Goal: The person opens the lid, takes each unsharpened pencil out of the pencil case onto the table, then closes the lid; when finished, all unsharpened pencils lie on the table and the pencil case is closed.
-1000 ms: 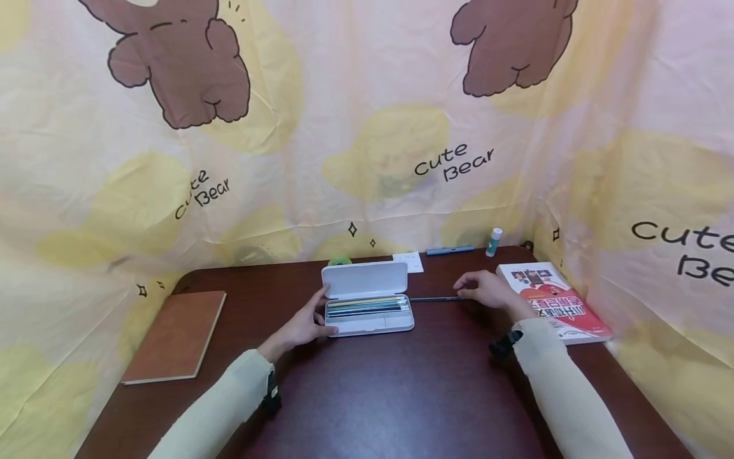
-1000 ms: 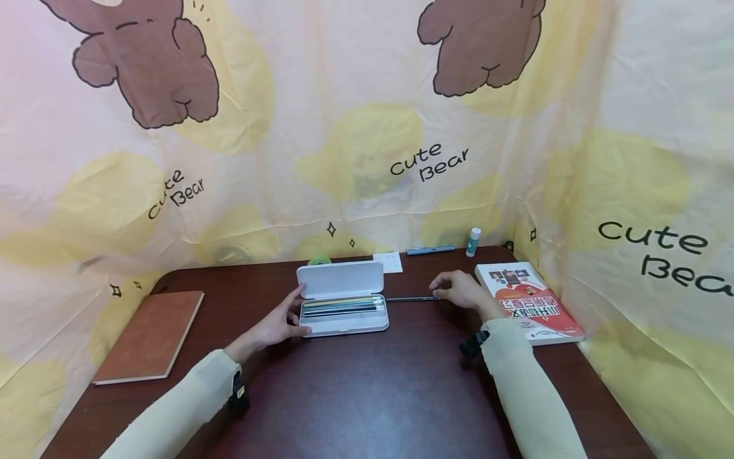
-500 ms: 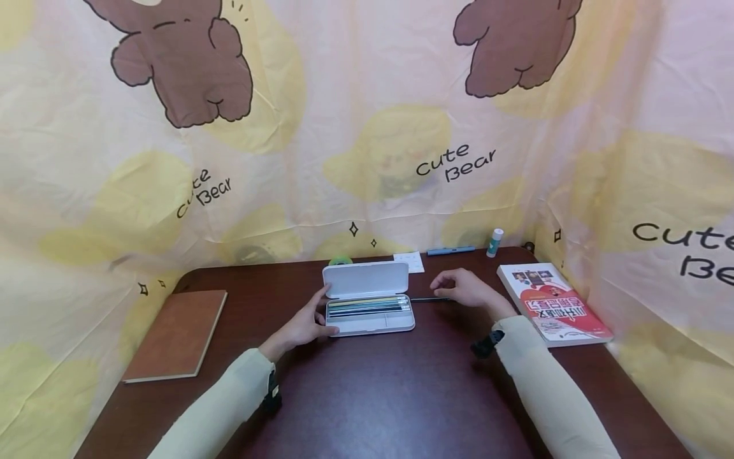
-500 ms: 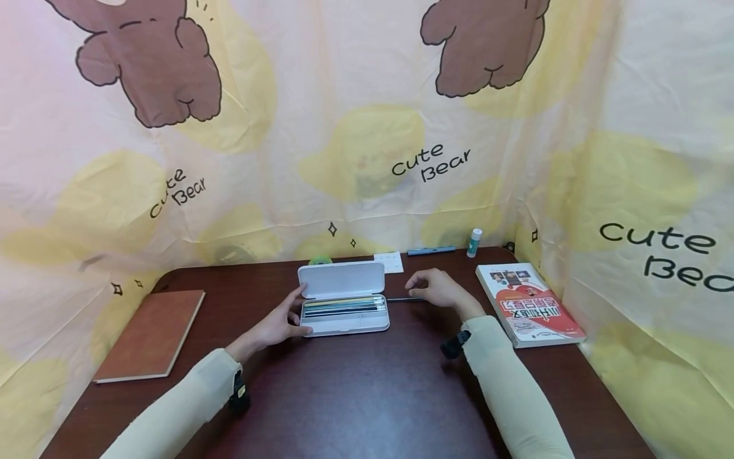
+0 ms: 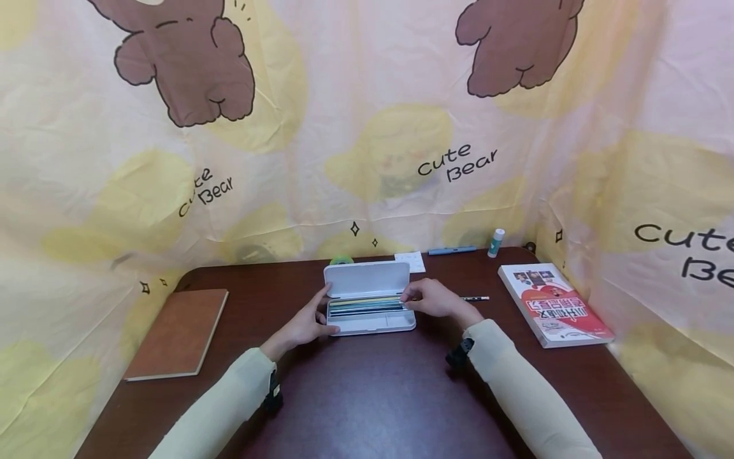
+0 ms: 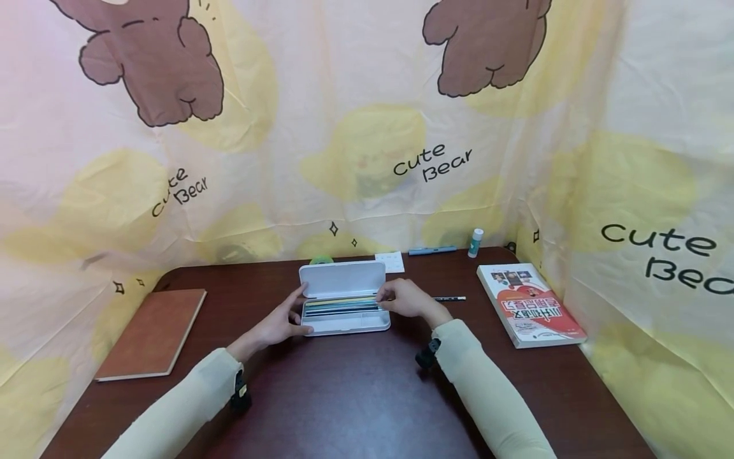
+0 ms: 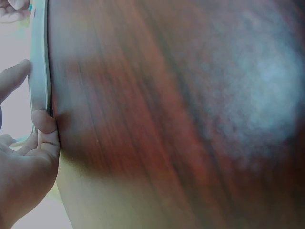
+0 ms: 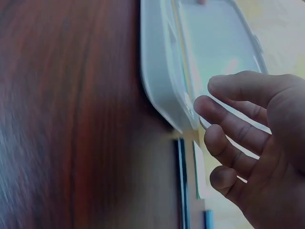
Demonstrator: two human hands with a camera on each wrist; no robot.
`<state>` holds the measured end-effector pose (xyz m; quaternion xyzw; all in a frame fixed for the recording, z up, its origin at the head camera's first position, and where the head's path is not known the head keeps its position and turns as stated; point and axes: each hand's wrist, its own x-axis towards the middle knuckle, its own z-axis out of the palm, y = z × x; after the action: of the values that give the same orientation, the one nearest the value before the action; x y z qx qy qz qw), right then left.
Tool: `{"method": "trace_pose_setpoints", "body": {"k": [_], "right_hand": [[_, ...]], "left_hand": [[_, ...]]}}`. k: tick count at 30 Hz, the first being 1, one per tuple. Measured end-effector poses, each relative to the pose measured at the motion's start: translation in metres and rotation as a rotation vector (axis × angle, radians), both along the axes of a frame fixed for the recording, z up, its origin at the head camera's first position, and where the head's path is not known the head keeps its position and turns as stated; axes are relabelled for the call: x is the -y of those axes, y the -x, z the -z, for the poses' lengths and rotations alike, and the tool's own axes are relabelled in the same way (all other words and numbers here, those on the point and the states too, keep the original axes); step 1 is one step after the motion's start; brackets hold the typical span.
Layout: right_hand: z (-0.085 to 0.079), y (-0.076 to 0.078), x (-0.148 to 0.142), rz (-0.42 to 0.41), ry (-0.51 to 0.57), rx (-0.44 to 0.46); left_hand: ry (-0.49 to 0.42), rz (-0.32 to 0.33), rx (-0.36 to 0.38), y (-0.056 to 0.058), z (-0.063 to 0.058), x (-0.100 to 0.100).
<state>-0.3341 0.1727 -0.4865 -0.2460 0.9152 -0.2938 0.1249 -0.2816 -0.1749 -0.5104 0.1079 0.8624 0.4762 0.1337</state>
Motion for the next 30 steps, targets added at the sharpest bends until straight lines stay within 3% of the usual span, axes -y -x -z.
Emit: {"method": "trace_pose_setpoints", "body": {"k": [6,13,30], "right_hand": [[0.002,-0.001,0.015,-0.037,-0.038,-0.047],[0.001,-0.003,0.026,-0.022,-0.078,-0.021],[0.005,-0.003,0.027,-0.042,-0.111,-0.096]], "left_hand": [[0.004,0.001,-0.001,0.0,0.0,0.0],[0.002,-0.004,-0.001,0.001,0.002,0.0],[0.005,0.006,-0.015,0.002,0.006,0.0]]}}
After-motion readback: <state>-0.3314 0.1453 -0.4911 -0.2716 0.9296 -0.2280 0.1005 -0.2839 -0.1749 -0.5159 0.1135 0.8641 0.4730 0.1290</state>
